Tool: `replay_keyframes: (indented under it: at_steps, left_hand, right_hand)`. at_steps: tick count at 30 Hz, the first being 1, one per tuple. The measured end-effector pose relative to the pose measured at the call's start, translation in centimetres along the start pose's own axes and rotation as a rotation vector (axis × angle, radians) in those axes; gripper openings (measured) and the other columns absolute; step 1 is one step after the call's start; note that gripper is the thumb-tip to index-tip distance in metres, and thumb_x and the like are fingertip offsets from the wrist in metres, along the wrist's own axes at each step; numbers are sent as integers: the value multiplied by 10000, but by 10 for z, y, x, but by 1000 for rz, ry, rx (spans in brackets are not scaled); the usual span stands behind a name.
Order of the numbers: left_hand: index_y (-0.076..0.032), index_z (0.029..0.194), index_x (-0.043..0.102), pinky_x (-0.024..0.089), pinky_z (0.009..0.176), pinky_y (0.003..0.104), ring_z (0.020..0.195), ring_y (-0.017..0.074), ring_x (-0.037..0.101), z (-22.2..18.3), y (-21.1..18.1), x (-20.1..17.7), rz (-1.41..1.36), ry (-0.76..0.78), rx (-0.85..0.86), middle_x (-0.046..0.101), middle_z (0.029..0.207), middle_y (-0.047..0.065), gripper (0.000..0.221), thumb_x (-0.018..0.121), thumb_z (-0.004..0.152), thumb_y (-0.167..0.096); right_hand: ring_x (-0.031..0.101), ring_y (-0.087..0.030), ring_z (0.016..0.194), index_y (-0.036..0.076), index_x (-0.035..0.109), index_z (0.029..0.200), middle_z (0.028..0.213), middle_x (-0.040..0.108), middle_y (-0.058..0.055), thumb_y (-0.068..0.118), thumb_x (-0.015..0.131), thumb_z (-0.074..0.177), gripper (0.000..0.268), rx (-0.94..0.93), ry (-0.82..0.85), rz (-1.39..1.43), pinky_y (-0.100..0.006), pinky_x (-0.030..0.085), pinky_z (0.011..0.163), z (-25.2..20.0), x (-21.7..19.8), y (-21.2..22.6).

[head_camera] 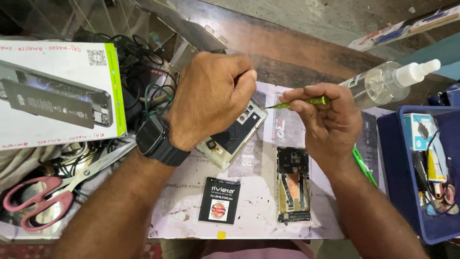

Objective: The person uses a green screwdriver to manipulate internal components of a disassembled smartphone on a cluttered workbench. They repeatedly probe and adjust small parts within the phone's chassis while occasionally lifting and repositioning the device.

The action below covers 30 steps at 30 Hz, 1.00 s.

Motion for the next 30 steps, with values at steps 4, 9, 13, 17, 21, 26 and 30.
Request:
replay_keyframes:
  at_steps: [4, 9, 13, 17, 21, 26, 30]
  left_hand:
    - [-49, 777, 752, 565, 660, 462, 651, 358, 711, 3, -1, 4, 249, 118, -34, 701, 694, 188, 144, 664, 860, -128]
    - [-28, 760, 747, 572, 668, 489, 738, 401, 723, -3, 4, 10, 540, 393, -77, 727, 801, 221, 90, 688, 749, -95]
    - [-43, 780, 765, 566, 701, 491, 786, 390, 724, -8, 10, 14, 596, 563, -178, 726, 838, 218, 94, 695, 744, -95]
    - [-45, 818, 771, 577, 707, 475, 806, 369, 737, -8, 12, 16, 621, 600, -185, 736, 867, 206, 107, 687, 768, -87]
    - [-52, 837, 775, 575, 708, 479, 826, 362, 738, -8, 14, 16, 620, 625, -207, 741, 883, 199, 110, 683, 787, -85]
    - [-50, 821, 775, 575, 702, 475, 808, 366, 737, -8, 12, 15, 612, 599, -186, 738, 864, 202, 103, 699, 768, -97]
    - [-49, 792, 773, 575, 681, 472, 780, 374, 734, -8, 10, 14, 604, 550, -158, 731, 832, 211, 92, 710, 746, -98]
  right_hand:
    - [732, -202, 1080, 5, 509, 1279, 1117, 722, -173, -38, 621, 1092, 221, 8, 24, 58, -330, 638, 975, 3, -3, -6]
    - [735, -210, 1031, -8, 538, 1247, 1073, 713, -161, -14, 632, 1068, 203, 72, 20, 101, -369, 645, 969, -2, -4, -9]
    - [747, -238, 1035, 10, 537, 1228, 1077, 729, -167, -9, 640, 1083, 179, 154, -23, 214, -405, 642, 982, 1, -8, -13]
    - [751, -244, 1040, 1, 545, 1195, 1130, 735, -180, -21, 635, 1067, 158, 162, -8, 212, -420, 654, 975, 5, -2, -19]
    - [740, -221, 1089, -7, 544, 1195, 1148, 730, -173, -36, 622, 1062, 157, 168, 21, 232, -411, 644, 1019, 3, 13, -27]
    - [729, -194, 1110, -5, 538, 1212, 1154, 727, -153, -41, 612, 1074, 161, 136, 35, 164, -373, 629, 1032, 2, 20, -31]
    - [729, -194, 1125, -7, 538, 1206, 1161, 724, -150, -45, 609, 1069, 159, 142, 35, 169, -366, 630, 1037, 2, 19, -30]
Point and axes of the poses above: each hand's wrist, its own z-axis towards the middle knuckle, its own x-axis out of the palm, y = z × x, the point moved 3 cm from there along z, towards the middle knuckle
